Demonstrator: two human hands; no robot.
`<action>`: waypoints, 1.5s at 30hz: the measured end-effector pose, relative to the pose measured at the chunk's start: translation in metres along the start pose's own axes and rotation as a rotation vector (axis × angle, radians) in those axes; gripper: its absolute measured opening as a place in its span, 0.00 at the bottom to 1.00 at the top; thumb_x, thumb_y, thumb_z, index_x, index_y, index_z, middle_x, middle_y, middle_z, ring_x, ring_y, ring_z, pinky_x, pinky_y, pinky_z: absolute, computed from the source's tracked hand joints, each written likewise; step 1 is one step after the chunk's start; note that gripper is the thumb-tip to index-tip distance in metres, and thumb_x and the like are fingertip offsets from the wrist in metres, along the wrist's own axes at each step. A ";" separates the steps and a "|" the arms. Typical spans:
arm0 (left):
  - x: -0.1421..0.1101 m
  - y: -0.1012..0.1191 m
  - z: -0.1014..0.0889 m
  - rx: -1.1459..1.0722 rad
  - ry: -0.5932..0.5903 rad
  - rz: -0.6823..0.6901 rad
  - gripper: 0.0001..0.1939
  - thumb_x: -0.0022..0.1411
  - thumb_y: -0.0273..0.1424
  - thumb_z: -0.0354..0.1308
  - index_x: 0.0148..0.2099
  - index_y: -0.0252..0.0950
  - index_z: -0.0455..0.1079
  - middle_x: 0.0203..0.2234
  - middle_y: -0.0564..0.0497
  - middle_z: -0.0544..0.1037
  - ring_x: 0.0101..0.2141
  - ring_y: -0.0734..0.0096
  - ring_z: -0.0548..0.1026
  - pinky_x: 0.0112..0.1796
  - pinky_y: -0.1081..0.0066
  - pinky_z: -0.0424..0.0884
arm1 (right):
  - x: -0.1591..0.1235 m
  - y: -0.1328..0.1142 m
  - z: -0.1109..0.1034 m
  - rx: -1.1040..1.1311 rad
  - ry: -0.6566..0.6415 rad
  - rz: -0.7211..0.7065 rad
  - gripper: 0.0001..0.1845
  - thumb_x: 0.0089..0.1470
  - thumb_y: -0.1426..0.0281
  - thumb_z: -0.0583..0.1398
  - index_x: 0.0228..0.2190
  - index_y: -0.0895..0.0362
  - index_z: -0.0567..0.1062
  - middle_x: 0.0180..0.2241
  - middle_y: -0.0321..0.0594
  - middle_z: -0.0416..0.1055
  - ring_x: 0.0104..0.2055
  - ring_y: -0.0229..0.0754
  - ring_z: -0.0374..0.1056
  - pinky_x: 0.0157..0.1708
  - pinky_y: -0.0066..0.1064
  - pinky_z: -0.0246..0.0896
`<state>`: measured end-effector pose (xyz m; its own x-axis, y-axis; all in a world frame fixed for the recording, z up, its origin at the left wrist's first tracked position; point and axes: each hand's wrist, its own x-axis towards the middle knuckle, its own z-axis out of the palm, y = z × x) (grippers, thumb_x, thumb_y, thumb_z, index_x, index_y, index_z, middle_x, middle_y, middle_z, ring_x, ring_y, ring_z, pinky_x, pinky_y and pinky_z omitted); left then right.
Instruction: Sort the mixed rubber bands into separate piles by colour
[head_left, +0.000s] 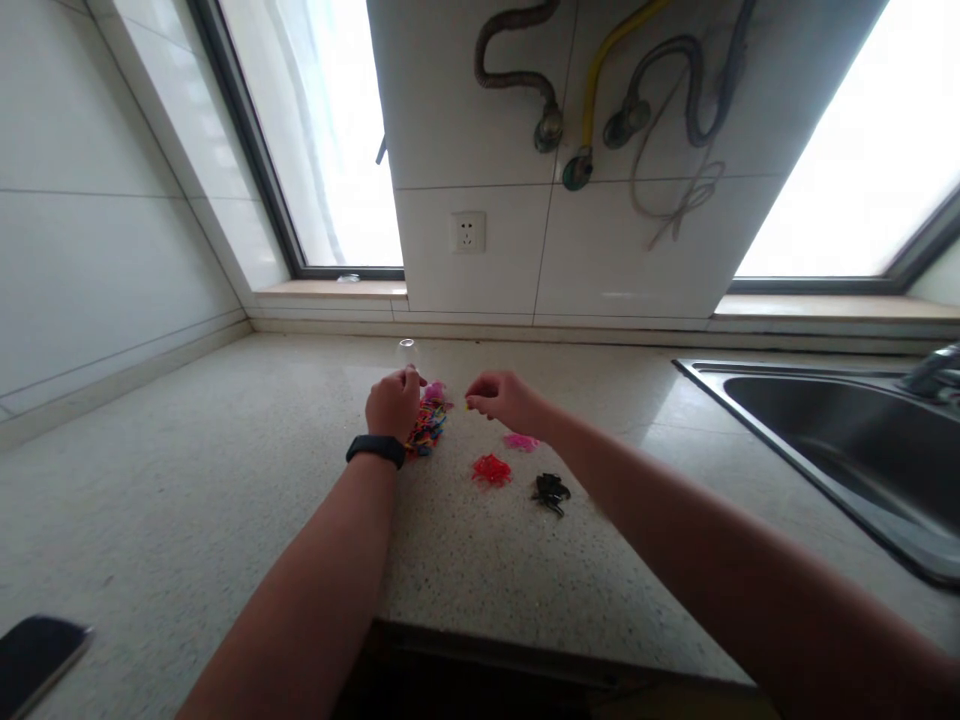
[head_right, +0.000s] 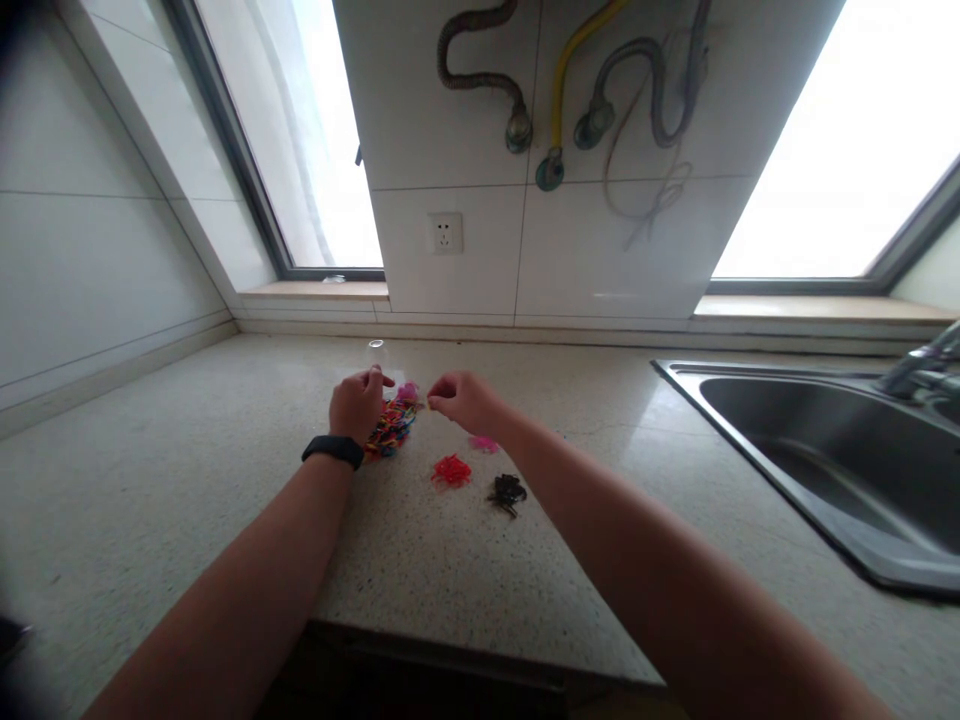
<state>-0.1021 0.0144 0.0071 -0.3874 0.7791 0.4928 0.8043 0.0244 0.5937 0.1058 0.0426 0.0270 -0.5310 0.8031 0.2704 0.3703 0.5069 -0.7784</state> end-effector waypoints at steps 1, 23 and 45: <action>0.000 0.001 0.000 -0.001 0.000 0.000 0.31 0.69 0.44 0.36 0.34 0.39 0.80 0.28 0.44 0.81 0.31 0.60 0.77 0.31 0.67 0.63 | -0.011 0.000 -0.012 0.065 -0.018 0.001 0.07 0.52 0.68 0.62 0.32 0.60 0.78 0.26 0.39 0.75 0.24 0.35 0.66 0.26 0.28 0.61; -0.006 0.009 0.000 0.063 -0.037 0.060 0.28 0.67 0.44 0.40 0.34 0.40 0.81 0.27 0.46 0.81 0.33 0.58 0.77 0.33 0.68 0.64 | -0.132 0.019 -0.093 0.553 0.339 0.031 0.11 0.53 0.61 0.65 0.32 0.56 0.76 0.20 0.30 0.64 0.20 0.30 0.57 0.19 0.26 0.50; -0.010 0.009 0.001 0.051 -0.070 0.065 0.27 0.67 0.45 0.41 0.35 0.41 0.81 0.27 0.47 0.81 0.34 0.59 0.77 0.34 0.68 0.65 | -0.146 0.007 -0.114 0.342 0.040 0.040 0.14 0.52 0.58 0.65 0.28 0.57 0.76 0.22 0.33 0.66 0.24 0.32 0.59 0.22 0.26 0.54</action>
<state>-0.0908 0.0071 0.0070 -0.3028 0.8219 0.4825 0.8492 0.0028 0.5281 0.2724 -0.0356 0.0466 -0.4880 0.8354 0.2528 0.1093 0.3458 -0.9319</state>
